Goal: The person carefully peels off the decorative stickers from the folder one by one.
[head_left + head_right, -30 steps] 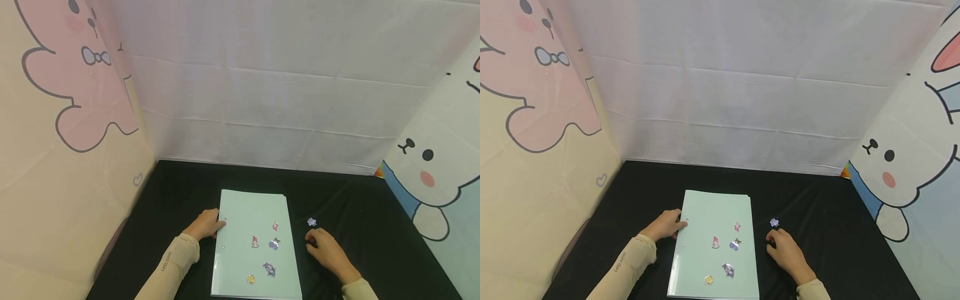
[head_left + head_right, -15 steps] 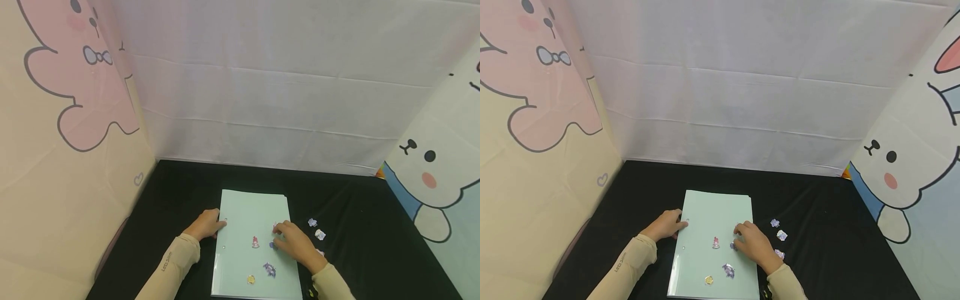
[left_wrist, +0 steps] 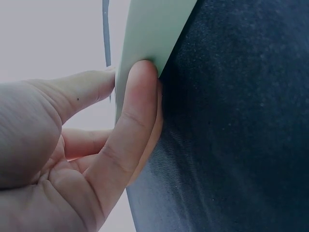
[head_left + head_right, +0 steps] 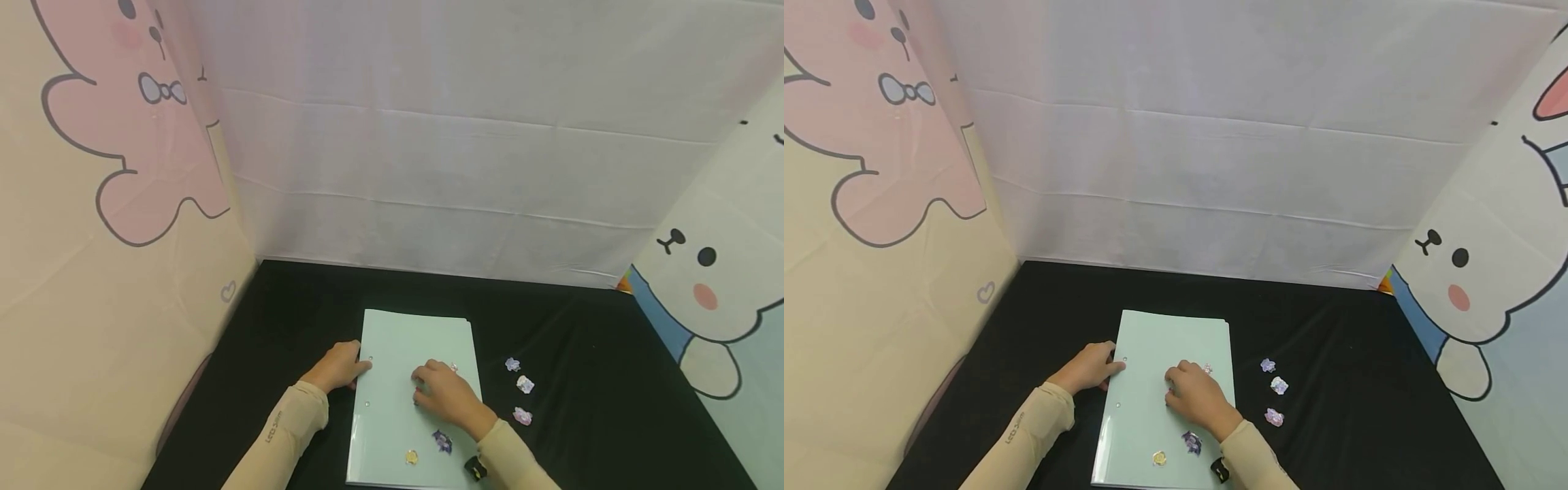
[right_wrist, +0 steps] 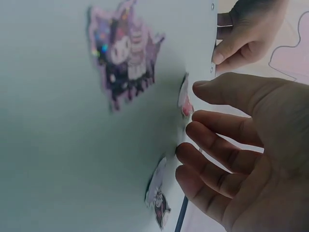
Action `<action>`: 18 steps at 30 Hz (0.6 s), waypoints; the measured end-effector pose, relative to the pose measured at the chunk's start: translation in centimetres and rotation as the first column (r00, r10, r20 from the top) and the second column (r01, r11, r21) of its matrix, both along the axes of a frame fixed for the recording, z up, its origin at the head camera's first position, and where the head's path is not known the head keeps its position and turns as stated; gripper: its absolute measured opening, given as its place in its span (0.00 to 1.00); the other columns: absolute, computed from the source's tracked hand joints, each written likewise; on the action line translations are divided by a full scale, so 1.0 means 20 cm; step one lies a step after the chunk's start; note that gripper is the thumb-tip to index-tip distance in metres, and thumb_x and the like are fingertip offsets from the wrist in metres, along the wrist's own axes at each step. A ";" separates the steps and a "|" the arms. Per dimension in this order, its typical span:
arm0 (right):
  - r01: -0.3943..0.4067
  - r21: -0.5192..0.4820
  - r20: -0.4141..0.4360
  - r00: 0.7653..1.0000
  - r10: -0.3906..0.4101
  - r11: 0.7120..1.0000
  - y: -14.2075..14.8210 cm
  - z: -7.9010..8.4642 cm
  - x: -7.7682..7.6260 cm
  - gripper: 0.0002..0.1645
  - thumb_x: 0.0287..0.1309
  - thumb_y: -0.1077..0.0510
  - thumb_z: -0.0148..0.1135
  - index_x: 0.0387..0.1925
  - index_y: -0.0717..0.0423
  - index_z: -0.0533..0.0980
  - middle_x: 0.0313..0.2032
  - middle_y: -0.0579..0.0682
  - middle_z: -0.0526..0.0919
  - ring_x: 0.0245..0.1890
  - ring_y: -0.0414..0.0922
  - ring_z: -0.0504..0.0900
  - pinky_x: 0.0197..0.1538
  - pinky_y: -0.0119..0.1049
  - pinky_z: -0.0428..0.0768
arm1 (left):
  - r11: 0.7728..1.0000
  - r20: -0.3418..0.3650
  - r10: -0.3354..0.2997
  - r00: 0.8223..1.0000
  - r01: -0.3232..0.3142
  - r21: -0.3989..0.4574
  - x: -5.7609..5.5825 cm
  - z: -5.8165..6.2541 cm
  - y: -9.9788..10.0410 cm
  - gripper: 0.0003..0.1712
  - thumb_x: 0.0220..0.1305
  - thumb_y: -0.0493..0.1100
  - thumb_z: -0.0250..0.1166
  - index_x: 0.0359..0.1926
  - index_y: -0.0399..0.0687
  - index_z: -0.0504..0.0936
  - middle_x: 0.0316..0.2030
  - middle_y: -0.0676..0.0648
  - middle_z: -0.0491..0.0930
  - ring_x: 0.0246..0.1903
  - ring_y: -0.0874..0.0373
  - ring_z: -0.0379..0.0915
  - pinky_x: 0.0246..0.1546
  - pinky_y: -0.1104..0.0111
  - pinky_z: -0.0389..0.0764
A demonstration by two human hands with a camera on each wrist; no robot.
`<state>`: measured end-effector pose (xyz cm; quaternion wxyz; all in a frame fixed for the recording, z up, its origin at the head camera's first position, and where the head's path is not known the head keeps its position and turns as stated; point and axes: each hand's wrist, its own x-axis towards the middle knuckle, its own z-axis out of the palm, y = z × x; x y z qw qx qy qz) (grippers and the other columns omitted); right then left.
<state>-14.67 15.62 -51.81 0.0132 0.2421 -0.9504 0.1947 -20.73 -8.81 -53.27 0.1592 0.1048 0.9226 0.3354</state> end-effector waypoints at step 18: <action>-0.037 0.024 -0.001 0.999 0.037 0.999 -0.01 -0.02 -0.01 0.09 0.54 0.62 0.72 0.30 0.52 0.77 0.28 0.42 0.72 0.30 0.39 0.70 0.35 0.35 0.76 | 1.000 0.003 -0.008 1.000 0.008 -0.002 0.01 0.01 0.00 0.12 0.68 0.41 0.67 0.40 0.36 0.75 0.21 0.46 0.73 0.16 0.58 0.74 0.22 0.66 0.73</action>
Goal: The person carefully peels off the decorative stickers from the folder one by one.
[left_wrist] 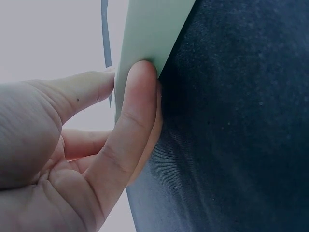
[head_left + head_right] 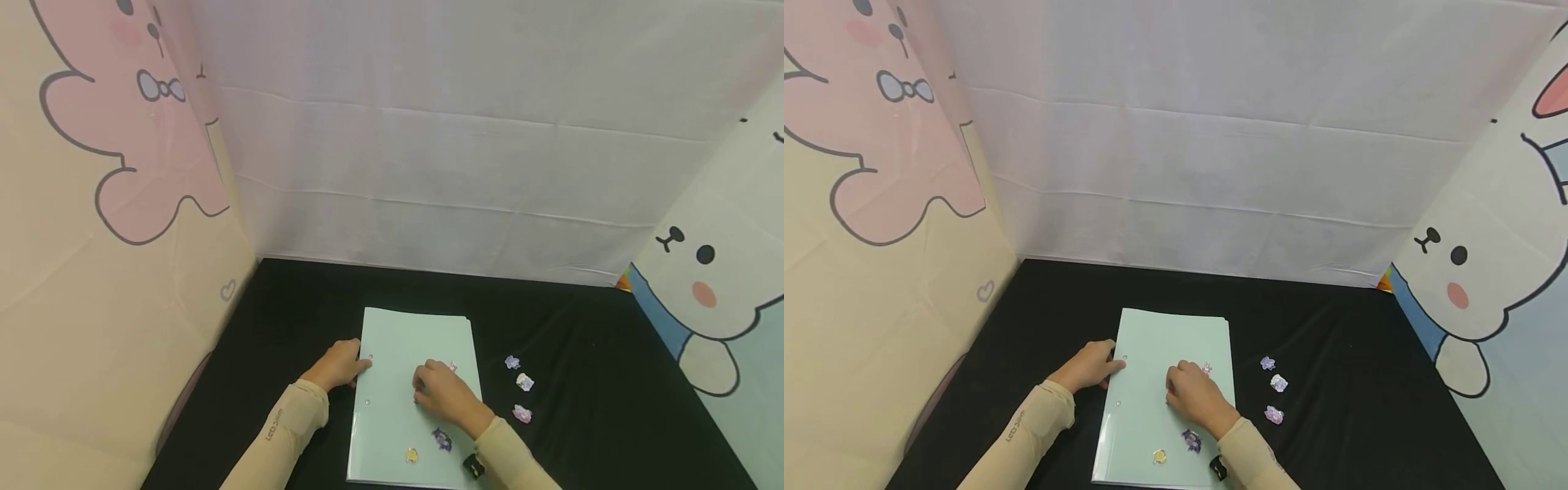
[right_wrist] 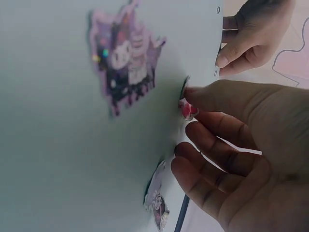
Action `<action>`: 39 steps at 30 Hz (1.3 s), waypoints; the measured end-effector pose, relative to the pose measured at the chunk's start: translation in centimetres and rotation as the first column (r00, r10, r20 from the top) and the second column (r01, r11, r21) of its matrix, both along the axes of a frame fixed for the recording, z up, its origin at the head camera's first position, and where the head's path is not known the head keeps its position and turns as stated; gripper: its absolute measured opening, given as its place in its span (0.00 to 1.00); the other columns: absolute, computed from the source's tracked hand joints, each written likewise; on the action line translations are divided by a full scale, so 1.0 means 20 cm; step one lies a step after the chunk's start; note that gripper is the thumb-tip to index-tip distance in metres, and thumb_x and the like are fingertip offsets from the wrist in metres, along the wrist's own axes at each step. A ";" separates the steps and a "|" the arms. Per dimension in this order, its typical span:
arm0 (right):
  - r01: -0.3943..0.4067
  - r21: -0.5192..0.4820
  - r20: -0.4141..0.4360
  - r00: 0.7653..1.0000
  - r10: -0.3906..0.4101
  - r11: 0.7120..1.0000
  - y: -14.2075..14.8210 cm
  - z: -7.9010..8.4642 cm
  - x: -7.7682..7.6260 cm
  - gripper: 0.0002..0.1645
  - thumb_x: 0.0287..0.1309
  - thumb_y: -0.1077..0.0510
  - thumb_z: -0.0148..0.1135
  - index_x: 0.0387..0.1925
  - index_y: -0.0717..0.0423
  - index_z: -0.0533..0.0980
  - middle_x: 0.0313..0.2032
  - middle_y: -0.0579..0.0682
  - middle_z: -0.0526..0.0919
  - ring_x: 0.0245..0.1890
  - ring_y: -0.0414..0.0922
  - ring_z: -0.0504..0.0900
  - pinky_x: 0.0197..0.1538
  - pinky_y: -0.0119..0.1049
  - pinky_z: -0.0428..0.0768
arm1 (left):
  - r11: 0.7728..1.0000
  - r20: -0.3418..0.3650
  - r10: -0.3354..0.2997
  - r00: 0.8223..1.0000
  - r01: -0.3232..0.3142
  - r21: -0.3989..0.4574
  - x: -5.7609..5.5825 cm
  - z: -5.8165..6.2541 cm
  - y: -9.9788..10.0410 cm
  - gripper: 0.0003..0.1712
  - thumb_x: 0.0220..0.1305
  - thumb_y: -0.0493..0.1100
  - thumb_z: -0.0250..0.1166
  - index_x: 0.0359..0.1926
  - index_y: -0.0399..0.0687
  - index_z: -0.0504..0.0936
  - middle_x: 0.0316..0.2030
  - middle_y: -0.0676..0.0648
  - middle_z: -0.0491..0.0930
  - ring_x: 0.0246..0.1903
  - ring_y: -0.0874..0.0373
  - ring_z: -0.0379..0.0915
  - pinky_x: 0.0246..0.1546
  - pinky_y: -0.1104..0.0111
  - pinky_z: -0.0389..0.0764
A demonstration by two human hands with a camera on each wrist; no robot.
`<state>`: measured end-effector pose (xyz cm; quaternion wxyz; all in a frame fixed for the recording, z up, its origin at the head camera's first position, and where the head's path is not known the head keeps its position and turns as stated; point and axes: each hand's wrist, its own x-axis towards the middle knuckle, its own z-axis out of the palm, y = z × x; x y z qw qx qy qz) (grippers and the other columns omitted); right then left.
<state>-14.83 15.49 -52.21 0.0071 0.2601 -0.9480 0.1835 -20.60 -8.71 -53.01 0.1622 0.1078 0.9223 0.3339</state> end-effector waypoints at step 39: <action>0.384 0.017 0.149 0.912 -0.382 0.923 0.59 0.04 0.01 0.07 0.58 0.63 0.70 0.32 0.52 0.77 0.25 0.42 0.74 0.25 0.41 0.72 0.29 0.39 0.73 | 1.000 -0.008 0.001 1.000 -0.001 0.003 0.00 -0.02 -0.01 0.13 0.68 0.41 0.67 0.41 0.36 0.75 0.21 0.47 0.73 0.16 0.58 0.74 0.23 0.66 0.73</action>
